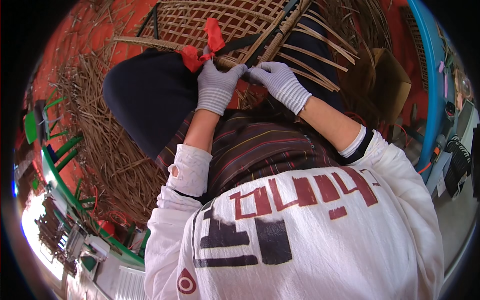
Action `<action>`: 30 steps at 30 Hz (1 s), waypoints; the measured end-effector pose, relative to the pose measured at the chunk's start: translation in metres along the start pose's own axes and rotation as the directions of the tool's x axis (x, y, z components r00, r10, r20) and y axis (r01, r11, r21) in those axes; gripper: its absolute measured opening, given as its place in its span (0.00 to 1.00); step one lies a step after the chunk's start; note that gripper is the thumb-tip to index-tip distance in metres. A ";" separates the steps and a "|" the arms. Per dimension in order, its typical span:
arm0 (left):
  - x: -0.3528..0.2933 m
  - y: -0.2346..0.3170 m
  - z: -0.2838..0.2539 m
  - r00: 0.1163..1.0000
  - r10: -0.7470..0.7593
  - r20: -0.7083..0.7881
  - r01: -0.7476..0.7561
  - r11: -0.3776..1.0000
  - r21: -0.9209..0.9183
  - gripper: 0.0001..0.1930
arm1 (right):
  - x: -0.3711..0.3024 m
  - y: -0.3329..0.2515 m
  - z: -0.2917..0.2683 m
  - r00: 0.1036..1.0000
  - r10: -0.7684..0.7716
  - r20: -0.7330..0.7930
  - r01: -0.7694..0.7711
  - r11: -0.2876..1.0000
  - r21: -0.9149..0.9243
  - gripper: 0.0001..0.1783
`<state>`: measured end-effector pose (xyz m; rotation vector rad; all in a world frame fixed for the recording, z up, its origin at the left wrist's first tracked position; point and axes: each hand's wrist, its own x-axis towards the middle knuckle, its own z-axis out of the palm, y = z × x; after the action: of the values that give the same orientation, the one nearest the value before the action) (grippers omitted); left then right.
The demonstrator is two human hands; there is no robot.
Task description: Weave bamboo or wood strips onto a furniture frame using hands and tools.
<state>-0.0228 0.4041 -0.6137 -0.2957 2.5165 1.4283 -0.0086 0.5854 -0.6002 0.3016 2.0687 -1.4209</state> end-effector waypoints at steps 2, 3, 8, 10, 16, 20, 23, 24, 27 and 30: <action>0.001 -0.001 0.000 1.000 -0.009 0.016 0.009 1.000 -0.013 0.54 | 0.002 0.004 0.001 1.000 -0.018 0.005 0.017 0.999 0.029 0.16; 0.001 -0.002 0.000 1.000 -0.011 0.024 0.012 0.999 -0.036 0.54 | 0.003 0.005 0.002 1.000 -0.012 -0.005 0.012 0.999 0.032 0.16; 0.003 -0.007 0.002 1.000 -0.016 0.009 0.016 1.000 -0.012 0.53 | 0.006 0.008 0.002 1.000 0.005 0.007 -0.006 0.988 0.156 0.17; 0.005 -0.009 0.001 0.999 -0.046 0.022 0.047 0.999 -0.014 0.52 | 0.005 0.007 0.003 1.000 0.004 0.007 -0.005 0.986 0.169 0.17; 0.011 -0.008 -0.003 0.996 -0.078 0.036 0.079 0.997 -0.017 0.51 | 0.002 0.003 0.003 1.000 -0.007 -0.022 0.013 0.970 0.242 0.17; 0.008 -0.005 -0.007 0.985 -0.116 0.127 0.118 0.993 -0.002 0.54 | 0.004 0.002 0.002 1.000 -0.011 -0.013 0.014 0.980 0.200 0.17; 0.007 -0.006 -0.006 0.993 -0.069 0.098 0.065 0.997 0.044 0.56 | 0.007 0.005 0.003 1.000 0.005 -0.024 -0.001 0.989 0.146 0.17; 0.007 -0.007 -0.005 0.996 -0.043 0.084 0.040 0.998 0.041 0.57 | 0.007 0.007 0.003 1.000 0.015 -0.020 -0.012 0.991 0.130 0.17; 0.009 -0.014 -0.002 0.995 -0.070 0.076 0.065 0.996 0.058 0.57 | 0.008 0.012 0.004 0.999 -0.034 -0.029 0.036 0.996 0.076 0.18; 0.014 -0.025 0.002 0.984 -0.115 0.134 0.121 0.992 -0.038 0.56 | 0.009 0.011 0.005 0.997 -0.050 -0.051 0.048 0.998 -0.041 0.18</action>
<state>-0.0288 0.3921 -0.6390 -0.3409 2.3239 1.4131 -0.0086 0.5840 -0.6158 0.2758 2.1577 -1.4122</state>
